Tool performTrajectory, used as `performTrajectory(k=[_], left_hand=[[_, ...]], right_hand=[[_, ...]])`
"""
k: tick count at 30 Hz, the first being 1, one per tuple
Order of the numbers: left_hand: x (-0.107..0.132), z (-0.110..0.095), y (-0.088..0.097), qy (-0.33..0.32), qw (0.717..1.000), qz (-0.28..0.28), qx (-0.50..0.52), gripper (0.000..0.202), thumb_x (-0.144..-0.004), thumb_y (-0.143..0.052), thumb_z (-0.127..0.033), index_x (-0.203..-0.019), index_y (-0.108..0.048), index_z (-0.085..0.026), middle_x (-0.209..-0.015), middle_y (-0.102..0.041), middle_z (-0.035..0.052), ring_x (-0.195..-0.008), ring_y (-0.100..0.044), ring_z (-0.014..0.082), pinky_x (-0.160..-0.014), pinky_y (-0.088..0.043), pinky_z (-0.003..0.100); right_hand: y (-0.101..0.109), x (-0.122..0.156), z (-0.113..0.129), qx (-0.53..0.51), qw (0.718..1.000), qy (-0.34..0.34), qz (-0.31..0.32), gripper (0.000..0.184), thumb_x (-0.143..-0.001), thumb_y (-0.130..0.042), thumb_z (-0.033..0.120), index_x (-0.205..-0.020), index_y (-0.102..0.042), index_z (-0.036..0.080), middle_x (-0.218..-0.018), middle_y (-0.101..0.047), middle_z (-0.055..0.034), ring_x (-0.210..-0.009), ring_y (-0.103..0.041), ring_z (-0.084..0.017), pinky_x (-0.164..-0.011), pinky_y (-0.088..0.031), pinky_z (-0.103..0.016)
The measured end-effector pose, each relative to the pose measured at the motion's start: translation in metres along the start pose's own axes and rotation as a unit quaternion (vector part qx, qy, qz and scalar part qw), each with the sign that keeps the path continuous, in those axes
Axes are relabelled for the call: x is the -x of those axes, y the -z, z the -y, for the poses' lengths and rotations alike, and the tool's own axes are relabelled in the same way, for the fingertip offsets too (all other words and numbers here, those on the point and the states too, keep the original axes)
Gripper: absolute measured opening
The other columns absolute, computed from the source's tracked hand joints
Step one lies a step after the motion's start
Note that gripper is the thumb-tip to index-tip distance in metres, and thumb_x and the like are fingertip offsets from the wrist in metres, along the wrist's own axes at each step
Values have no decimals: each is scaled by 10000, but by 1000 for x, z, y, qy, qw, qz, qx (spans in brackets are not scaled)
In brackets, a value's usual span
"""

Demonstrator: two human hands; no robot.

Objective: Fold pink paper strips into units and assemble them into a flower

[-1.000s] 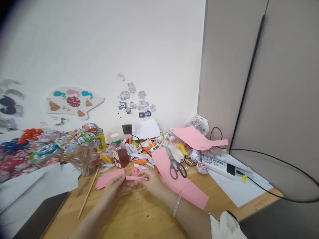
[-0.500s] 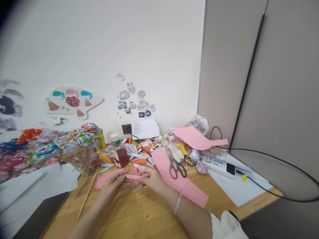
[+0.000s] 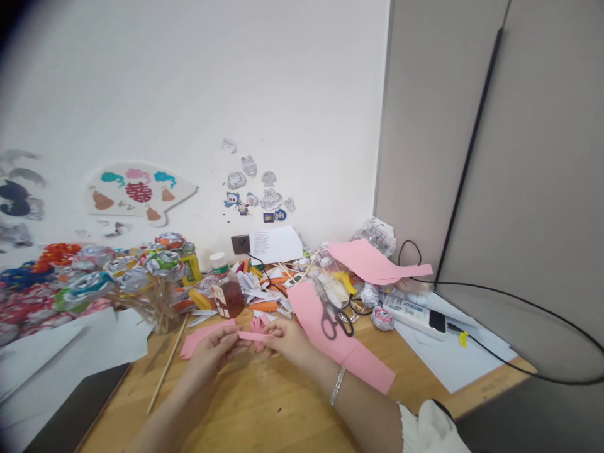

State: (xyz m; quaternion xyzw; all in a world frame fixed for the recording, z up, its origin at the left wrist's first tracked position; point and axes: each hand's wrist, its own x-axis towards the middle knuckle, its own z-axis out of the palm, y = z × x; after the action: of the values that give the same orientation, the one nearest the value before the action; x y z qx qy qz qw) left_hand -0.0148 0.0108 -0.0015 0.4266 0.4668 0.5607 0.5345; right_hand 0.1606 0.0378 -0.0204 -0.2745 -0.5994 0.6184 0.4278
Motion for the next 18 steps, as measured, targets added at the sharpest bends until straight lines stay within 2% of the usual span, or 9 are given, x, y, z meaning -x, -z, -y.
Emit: performTrajectory(k=[9, 14, 18], left_hand=[[3, 0, 1, 10, 999, -5, 45, 231, -532, -734, -207, -699, -585, -150, -589, -694, -1, -554, -648, 129, -597, -514, 210], [4, -1, 0, 7, 999, 0, 52, 182, -551, -715, -183, -669, -581, -148, -592, -692, 4, -570, -654, 133, -593, -518, 208], [4, -3, -2, 38, 997, -14, 66, 144, -587, -684, -146, -700, -595, -145, -602, -694, 25, -572, -658, 143, -579, -525, 210]], right_hand=[[0, -1, -4, 30, 999, 14, 22, 348, -662, -642, 424, -828, -597, 121, -724, -645, -42, -583, -584, -116, -571, -465, -255], [0, 0, -2, 32, 999, 14, 16, 339, -663, -642, 414, -827, -595, 121, -718, -646, -39, -542, -571, -101, -554, -459, -247], [0, 0, -2, 53, 998, 18, 3, 322, -665, -640, 411, -807, -593, 126, -707, -646, -33, -547, -575, -108, -547, -459, -246]])
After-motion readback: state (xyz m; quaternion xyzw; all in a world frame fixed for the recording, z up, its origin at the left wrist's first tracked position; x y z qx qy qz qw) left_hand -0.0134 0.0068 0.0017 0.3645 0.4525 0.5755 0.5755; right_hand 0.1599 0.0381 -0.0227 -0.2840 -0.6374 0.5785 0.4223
